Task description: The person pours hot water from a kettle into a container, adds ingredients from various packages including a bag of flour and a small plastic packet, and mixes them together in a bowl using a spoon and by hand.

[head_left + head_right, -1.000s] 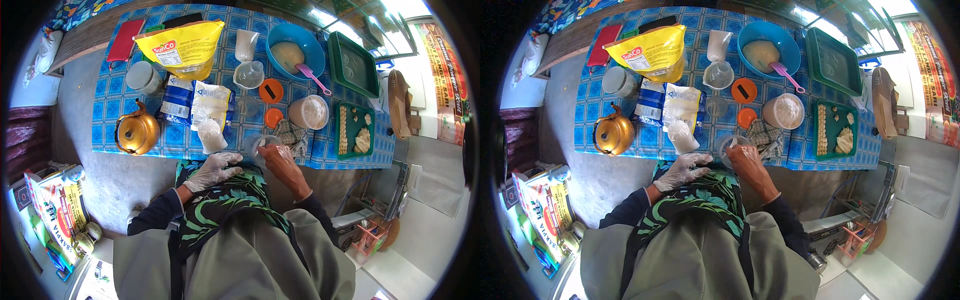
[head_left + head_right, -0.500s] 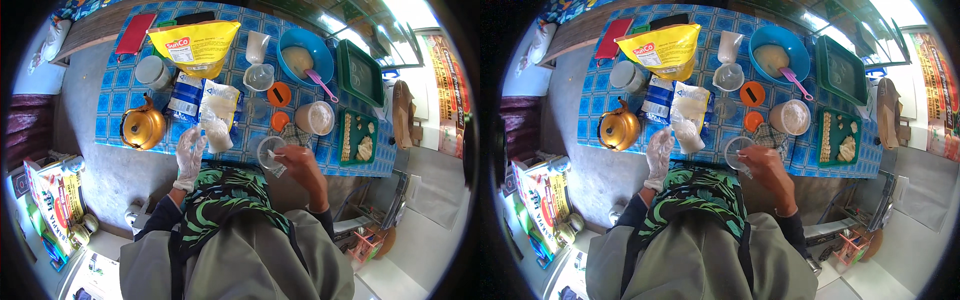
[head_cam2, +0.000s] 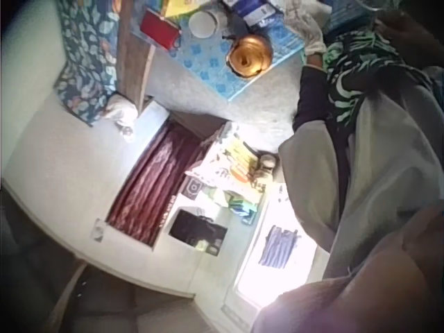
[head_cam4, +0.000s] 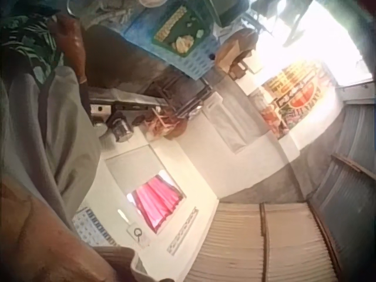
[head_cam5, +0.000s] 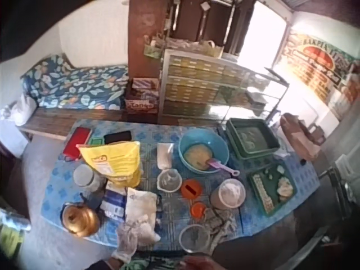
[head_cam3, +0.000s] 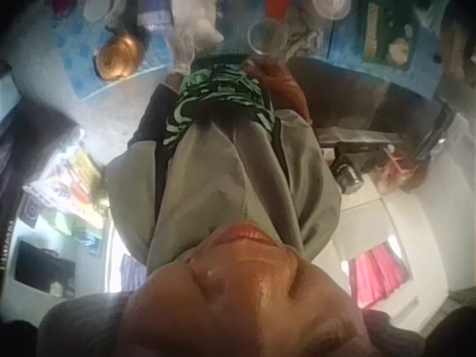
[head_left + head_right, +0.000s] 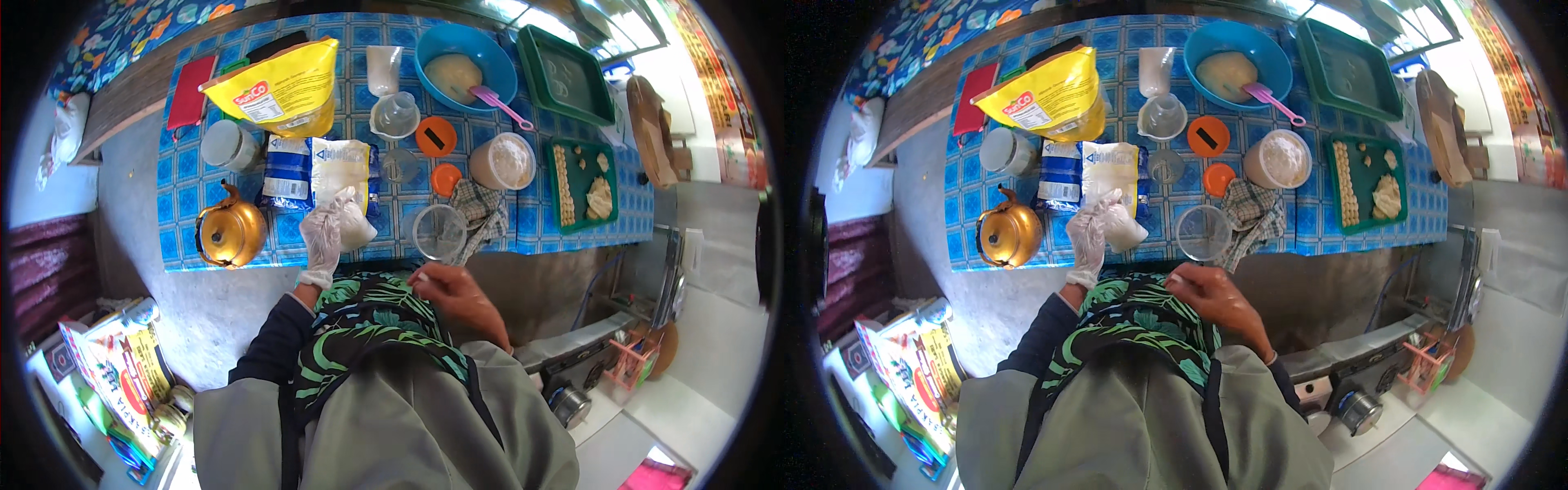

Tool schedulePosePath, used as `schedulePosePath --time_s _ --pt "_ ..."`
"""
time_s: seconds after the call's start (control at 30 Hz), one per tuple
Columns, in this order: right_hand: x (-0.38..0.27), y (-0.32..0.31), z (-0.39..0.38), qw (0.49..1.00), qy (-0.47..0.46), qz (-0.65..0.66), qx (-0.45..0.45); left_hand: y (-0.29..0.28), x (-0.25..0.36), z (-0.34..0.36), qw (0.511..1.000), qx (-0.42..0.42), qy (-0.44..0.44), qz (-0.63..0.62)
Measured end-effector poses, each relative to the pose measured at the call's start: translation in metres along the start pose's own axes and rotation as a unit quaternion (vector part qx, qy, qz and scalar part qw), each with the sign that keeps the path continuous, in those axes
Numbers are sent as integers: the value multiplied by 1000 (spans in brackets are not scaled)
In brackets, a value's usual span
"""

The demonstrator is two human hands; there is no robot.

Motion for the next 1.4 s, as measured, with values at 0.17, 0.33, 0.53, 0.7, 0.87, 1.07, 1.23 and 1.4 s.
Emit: schedulePosePath --time_s 0.17,0.33,0.53,0.7,0.87,1.07,1.23,1.4 --pt "60 36 -4 997 34 -65 25 0 42 -25 993 -54 12 108" --pt "86 55 -12 991 -24 70 110 18 104 -29 986 -122 -96 -59" --pt "73 57 -38 838 -215 425 266 93 107 -44 872 -237 -302 -304" --pt "81 45 -60 759 -172 476 410 133 66 -66 840 -292 -325 -323" --pt "93 39 -65 733 -115 510 435 155 34 -88 808 -260 -367 -379" --pt "106 42 -66 739 -109 517 419 159 43 -95 809 -261 -390 -354" --pt "113 42 -75 742 -113 531 394 161 57 -102 823 -264 -395 -311" --pt "107 38 -77 744 -115 529 391 165 63 -102 826 -273 -386 -306"
Point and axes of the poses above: each hand's wrist, its own z-axis towards the middle knuckle, its own y-axis out of the palm, x = y × z, the point moved 4 cm from there along z, towards the middle knuckle
